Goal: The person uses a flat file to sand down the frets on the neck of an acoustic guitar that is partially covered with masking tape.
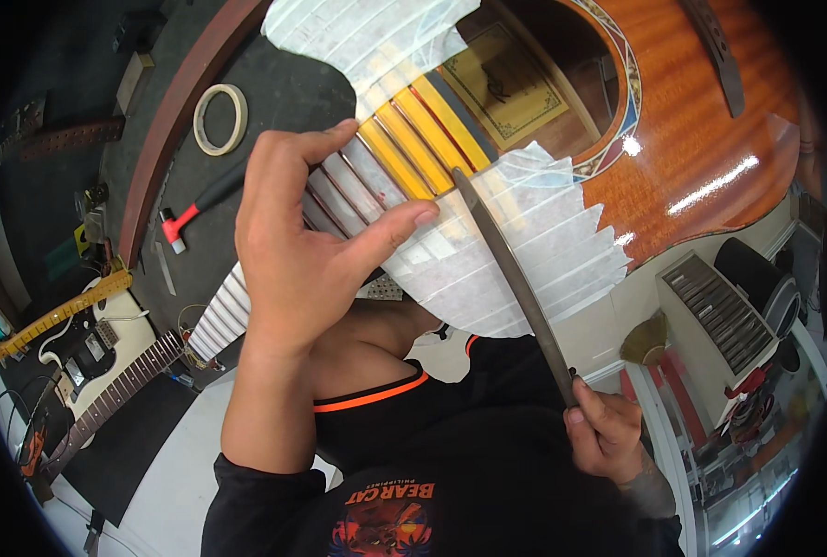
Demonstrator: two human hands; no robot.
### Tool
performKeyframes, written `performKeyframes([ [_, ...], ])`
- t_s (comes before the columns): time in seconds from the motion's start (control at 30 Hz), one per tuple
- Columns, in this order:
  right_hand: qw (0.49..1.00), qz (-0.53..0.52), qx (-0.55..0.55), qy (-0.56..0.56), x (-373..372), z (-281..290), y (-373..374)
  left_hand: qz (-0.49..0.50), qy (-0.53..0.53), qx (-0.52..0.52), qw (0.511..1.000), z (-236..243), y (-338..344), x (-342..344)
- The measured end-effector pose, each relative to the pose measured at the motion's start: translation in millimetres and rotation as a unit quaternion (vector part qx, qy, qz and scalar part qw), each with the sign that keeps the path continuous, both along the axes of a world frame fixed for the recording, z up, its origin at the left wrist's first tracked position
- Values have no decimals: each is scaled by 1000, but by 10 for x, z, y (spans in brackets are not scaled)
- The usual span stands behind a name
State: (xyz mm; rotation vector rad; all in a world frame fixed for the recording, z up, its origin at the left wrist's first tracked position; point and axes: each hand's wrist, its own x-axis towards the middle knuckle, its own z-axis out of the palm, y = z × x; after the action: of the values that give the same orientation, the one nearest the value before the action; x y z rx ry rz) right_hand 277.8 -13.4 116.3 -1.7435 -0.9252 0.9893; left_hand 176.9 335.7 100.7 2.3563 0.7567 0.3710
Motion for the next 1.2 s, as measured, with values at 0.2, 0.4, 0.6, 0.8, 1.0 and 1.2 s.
performKeyframes([
  [0.2,998,10,-13,-66,8,41,66,0,-3,4,1000,-13,-13,5],
  [0.4,989,45,-36,-137,42,199,192,3,-4,15,1000,2,-21,10],
  [0.6,989,20,-1,-149,136,194,1009,11,-11,15,1000,17,-30,45],
  [0.8,994,28,20,-107,247,86,1243,27,-1,11,1000,33,-16,-17],
  [1.0,991,29,-13,-132,-10,56,227,12,-23,11,1000,-5,-18,15],
  [1.2,987,29,-6,-159,194,195,1243,13,-23,21,999,-6,-11,3],
])
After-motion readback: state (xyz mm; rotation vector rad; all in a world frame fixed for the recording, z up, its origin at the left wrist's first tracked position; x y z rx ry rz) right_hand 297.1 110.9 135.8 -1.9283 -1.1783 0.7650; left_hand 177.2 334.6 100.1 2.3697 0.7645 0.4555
